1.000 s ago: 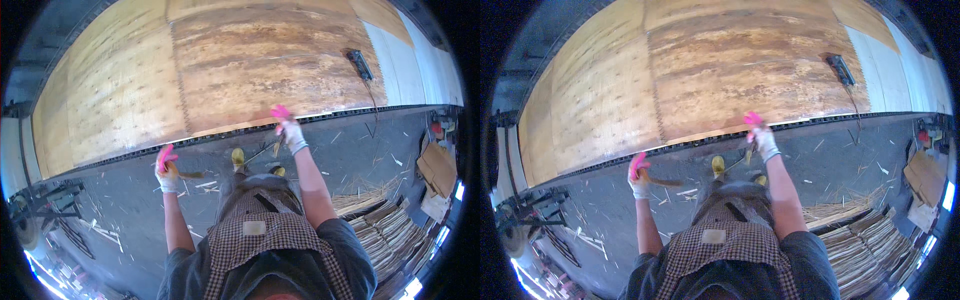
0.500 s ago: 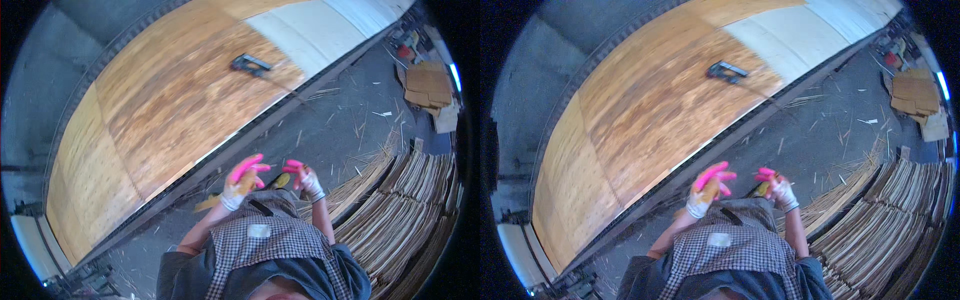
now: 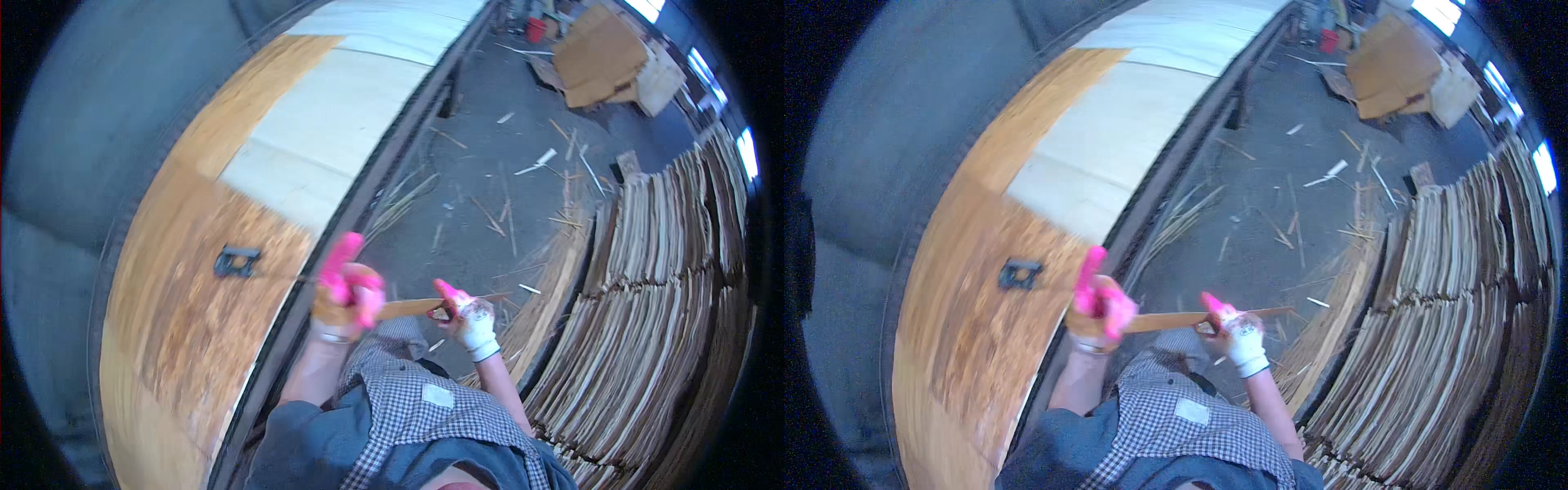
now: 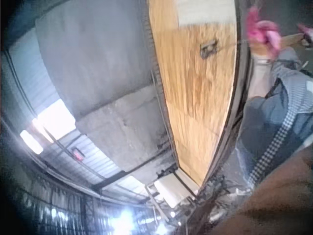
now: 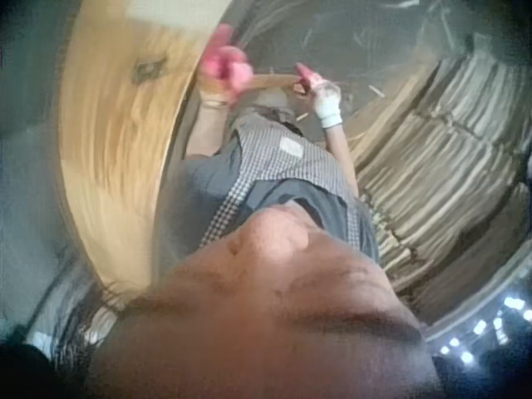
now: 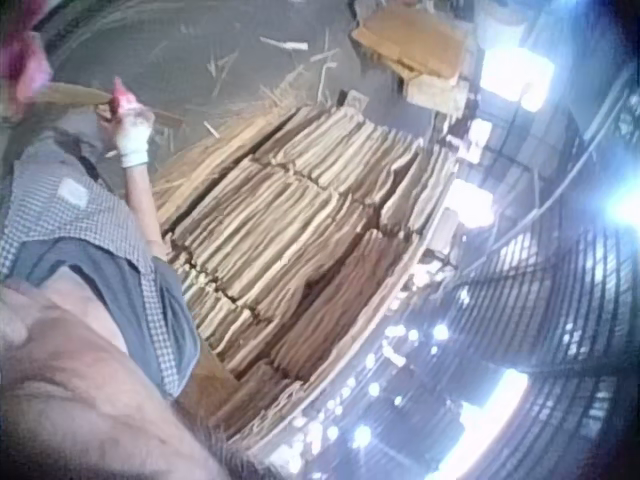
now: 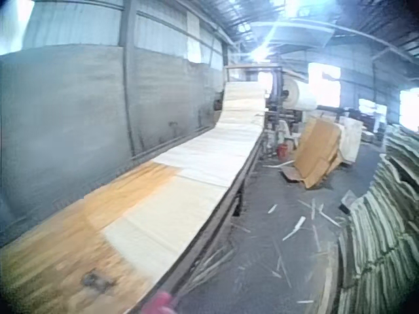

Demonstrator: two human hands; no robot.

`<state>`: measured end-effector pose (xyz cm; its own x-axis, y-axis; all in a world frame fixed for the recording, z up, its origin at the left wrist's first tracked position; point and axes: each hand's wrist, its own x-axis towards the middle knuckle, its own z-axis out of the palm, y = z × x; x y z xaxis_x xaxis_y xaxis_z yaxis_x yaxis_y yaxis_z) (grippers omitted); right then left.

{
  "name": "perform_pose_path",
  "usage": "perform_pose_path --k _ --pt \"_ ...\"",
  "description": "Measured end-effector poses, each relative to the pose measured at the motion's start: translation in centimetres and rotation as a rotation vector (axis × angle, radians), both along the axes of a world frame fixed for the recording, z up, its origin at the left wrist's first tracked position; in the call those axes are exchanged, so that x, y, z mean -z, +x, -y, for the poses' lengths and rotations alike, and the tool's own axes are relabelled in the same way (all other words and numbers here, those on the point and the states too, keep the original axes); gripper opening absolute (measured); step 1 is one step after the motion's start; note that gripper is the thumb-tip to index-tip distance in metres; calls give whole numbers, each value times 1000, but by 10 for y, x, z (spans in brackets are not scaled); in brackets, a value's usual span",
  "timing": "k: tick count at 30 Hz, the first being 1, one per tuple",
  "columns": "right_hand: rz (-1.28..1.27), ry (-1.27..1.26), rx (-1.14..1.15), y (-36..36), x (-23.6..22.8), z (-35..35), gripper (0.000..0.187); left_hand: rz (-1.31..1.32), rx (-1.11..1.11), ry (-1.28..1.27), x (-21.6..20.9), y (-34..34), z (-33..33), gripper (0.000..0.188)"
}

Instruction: Assembling and joining thin wood veneer sheets using a pneumatic stapler.

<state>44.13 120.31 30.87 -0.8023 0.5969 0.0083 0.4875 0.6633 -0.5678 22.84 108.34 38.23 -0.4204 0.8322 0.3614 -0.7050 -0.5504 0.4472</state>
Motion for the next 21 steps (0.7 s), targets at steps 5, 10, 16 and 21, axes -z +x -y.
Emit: perform_pose_path --k 5,10,16,21 --pt "234 94 -10 -4 13 -144 69 319 -40 -184 56 -60 -155 76" --pt "224 18 557 81 50 -333 63 -76 -435 -732 99 -104 -347 80" --pt "900 -24 1570 260 105 -467 24 -608 -90 -636 108 -92 -617 84" --pt "447 -568 1808 277 93 -580 34 -571 181 -797 276 -119 -808 65"
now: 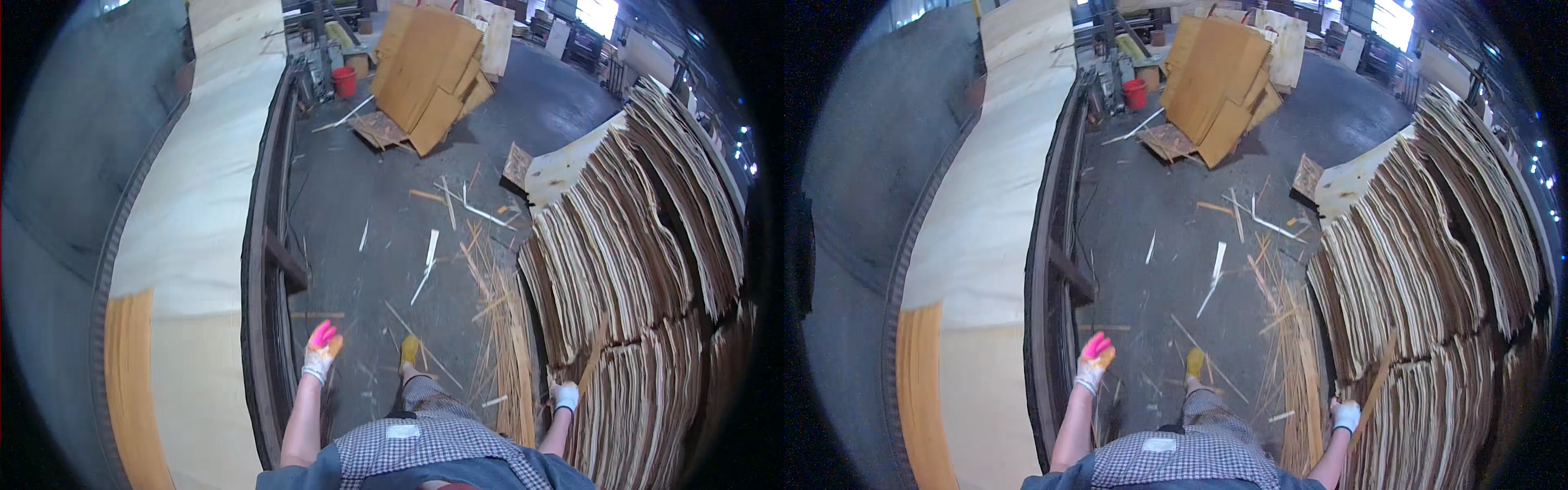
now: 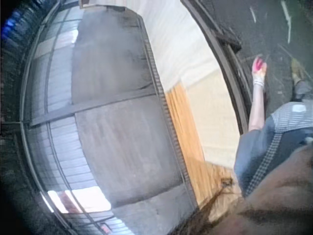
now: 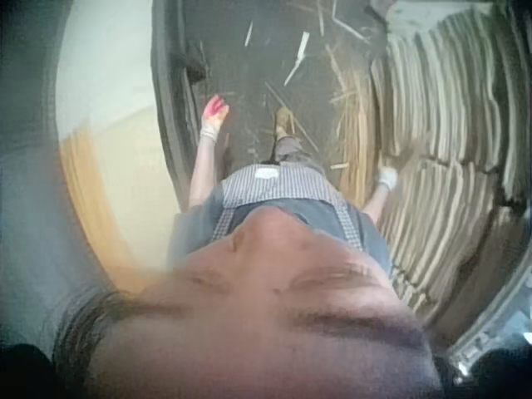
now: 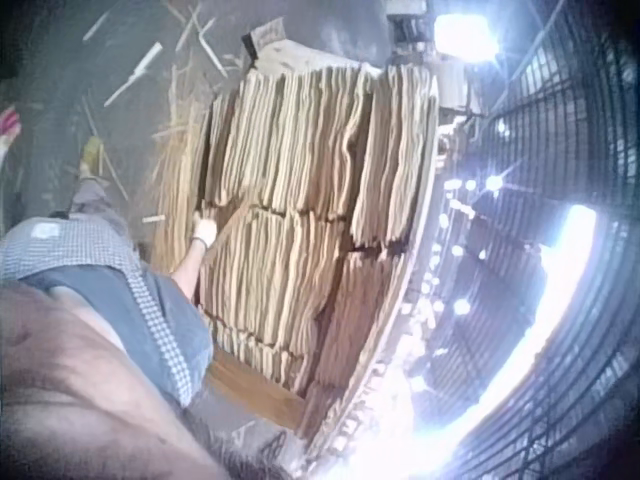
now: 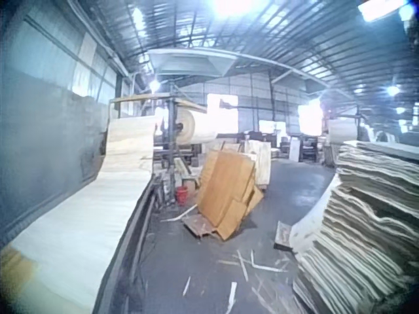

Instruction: Assembling and joining thin wood veneer sheets using a pneumatic stapler.

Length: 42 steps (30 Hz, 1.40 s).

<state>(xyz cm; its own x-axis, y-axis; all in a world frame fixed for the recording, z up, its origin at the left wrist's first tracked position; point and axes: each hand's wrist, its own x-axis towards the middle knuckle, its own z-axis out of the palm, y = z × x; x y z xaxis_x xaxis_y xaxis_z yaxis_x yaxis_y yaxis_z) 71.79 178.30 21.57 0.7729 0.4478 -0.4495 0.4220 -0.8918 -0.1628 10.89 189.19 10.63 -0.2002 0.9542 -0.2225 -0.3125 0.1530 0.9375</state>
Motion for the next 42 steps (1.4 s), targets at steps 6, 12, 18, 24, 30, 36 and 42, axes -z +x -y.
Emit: perform_pose_path --k 6,12,18,24,30,36,42 --pt "-696 633 91 -77 10 -287 61 -1068 503 -873 150 -76 -33 57" --pt "-776 639 -573 -212 -29 -636 63 -1080 740 -838 161 -110 -180 50" --pt "-1515 752 -498 -334 -34 -891 59 -1205 571 -768 184 -199 -424 47" --pt "-1702 1307 352 -295 -28 -1121 48 -1285 499 -729 159 -206 -706 44" --pt "-1589 1746 413 -127 -69 -1386 52 -599 55 -135 31 -172 -1125 54" --pt "-1226 2050 370 -1 -53 -1660 36 -42 70 14 88 -96 -1394 47" --pt "-1201 2001 358 77 -36 -1869 52 -81 502 -38 83 76 -1607 56"
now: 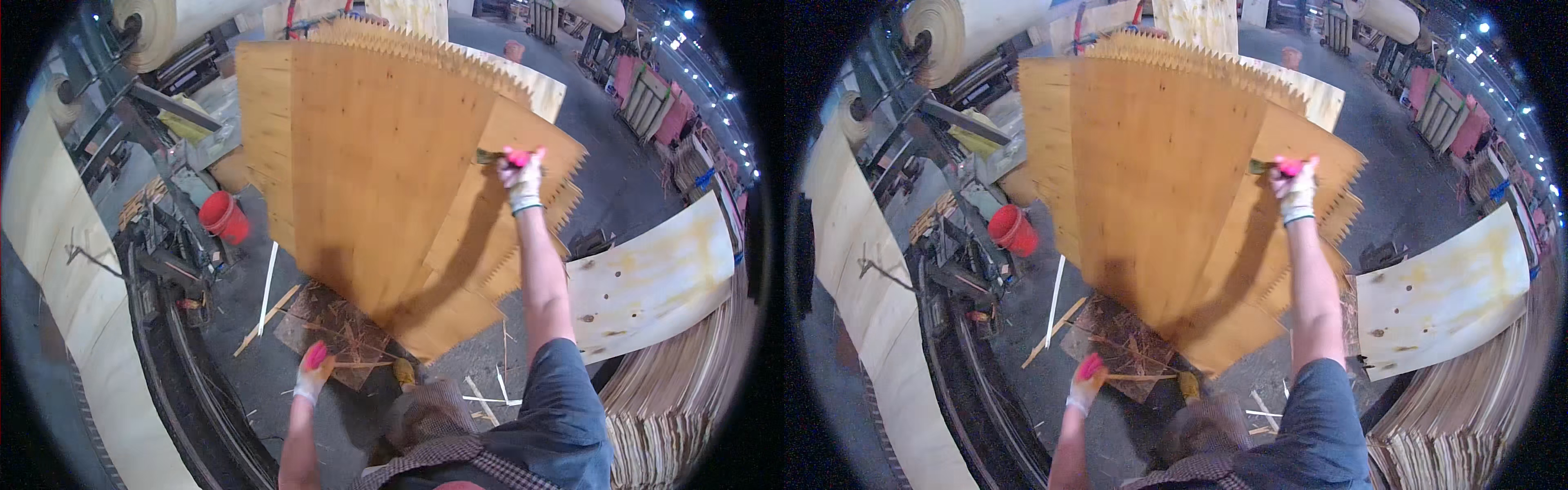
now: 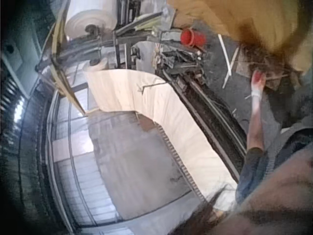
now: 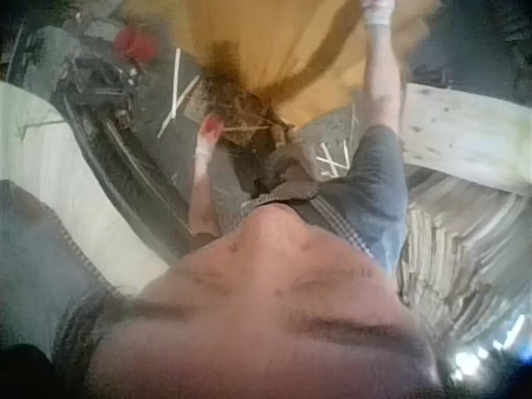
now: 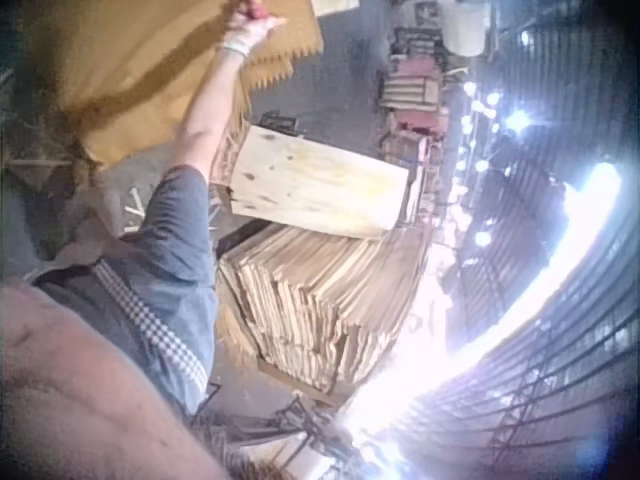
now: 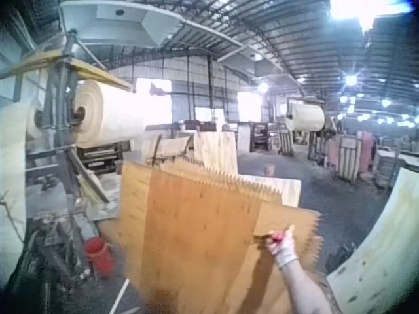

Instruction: Assembling and joining thin wood veneer sheets using a pneumatic stapler.

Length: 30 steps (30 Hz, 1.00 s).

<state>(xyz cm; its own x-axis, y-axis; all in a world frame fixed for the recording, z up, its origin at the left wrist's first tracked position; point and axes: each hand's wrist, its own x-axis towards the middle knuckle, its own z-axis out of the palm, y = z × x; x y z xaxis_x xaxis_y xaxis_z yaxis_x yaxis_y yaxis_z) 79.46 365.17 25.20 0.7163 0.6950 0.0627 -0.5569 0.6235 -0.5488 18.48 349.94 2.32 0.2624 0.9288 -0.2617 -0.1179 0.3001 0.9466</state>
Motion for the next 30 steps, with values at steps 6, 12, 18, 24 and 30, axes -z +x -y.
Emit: perform_pose_path --k 6,12,18,24,30 --pt "57 72 -127 -127 10 -43 61 -207 394 393 -95 198 -189 92" --pt "28 222 -175 -187 8 -54 55 -76 28 476 -107 349 -258 100" --pt "108 63 -241 -187 -3 -10 40 -732 323 686 -104 286 -256 67" --pt "880 -609 -157 -268 -3 14 59 -615 307 647 -127 202 -260 58" --pt "1618 -1045 157 -424 -44 -41 78 -633 246 664 -111 125 -242 39"
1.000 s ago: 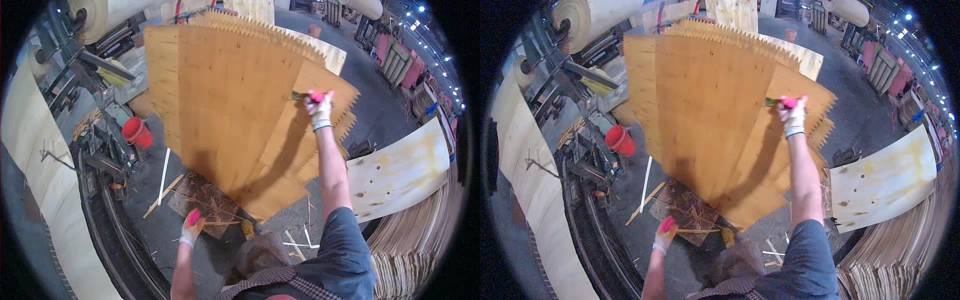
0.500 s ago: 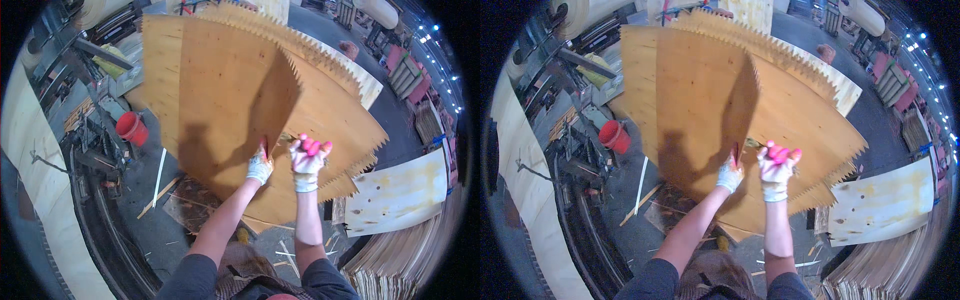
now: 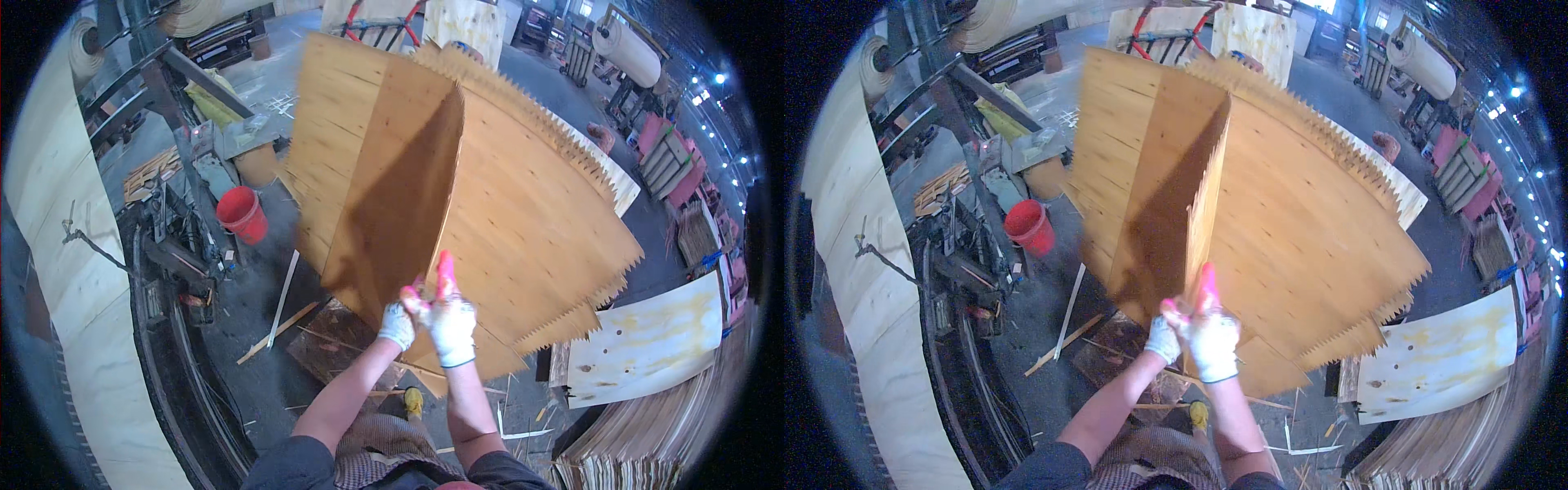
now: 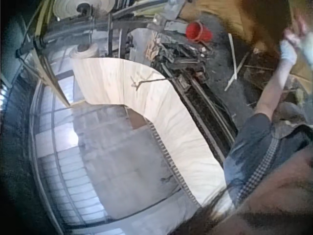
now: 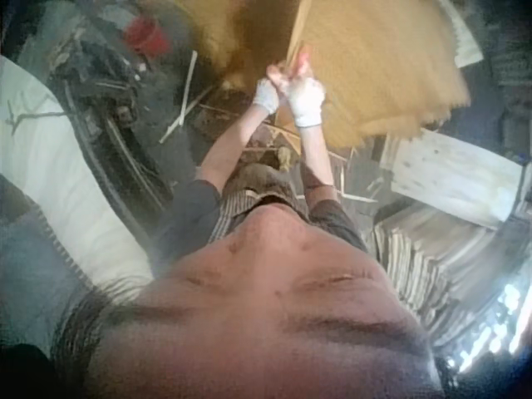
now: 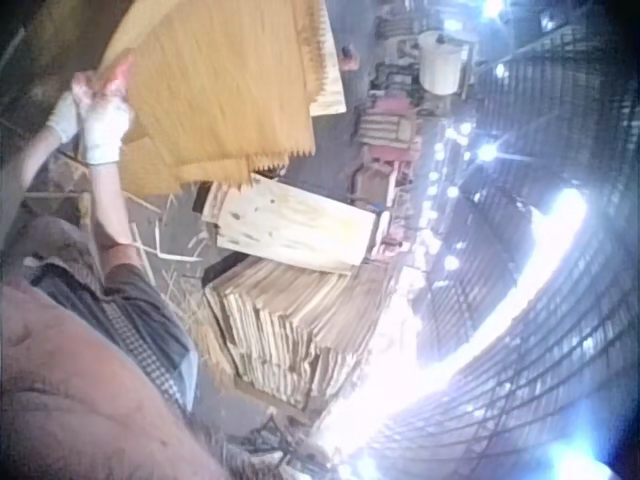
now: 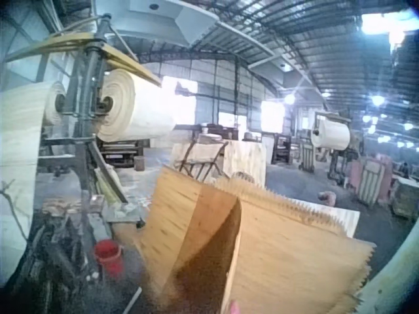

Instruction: Assembling and joining thin wood veneer sheets using a pneumatic stapler.

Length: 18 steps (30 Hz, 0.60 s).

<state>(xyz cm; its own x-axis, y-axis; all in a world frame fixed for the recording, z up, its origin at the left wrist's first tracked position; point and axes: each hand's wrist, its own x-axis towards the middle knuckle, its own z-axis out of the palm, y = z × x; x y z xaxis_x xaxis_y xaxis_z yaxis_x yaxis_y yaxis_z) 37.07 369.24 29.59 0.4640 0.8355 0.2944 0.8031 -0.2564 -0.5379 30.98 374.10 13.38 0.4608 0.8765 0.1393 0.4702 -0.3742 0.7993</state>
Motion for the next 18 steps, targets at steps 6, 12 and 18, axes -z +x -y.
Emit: perform_pose_path --k 6,12,18 --pt "356 -95 -73 -63 28 -3 46 -26 -76 -133 -21 -75 39 28" --pt "340 30 -515 -86 35 0 69 1523 -262 -662 -56 -84 63 35" --pt "-494 73 -1114 -109 37 22 50 1754 -72 -532 65 -136 86 48"
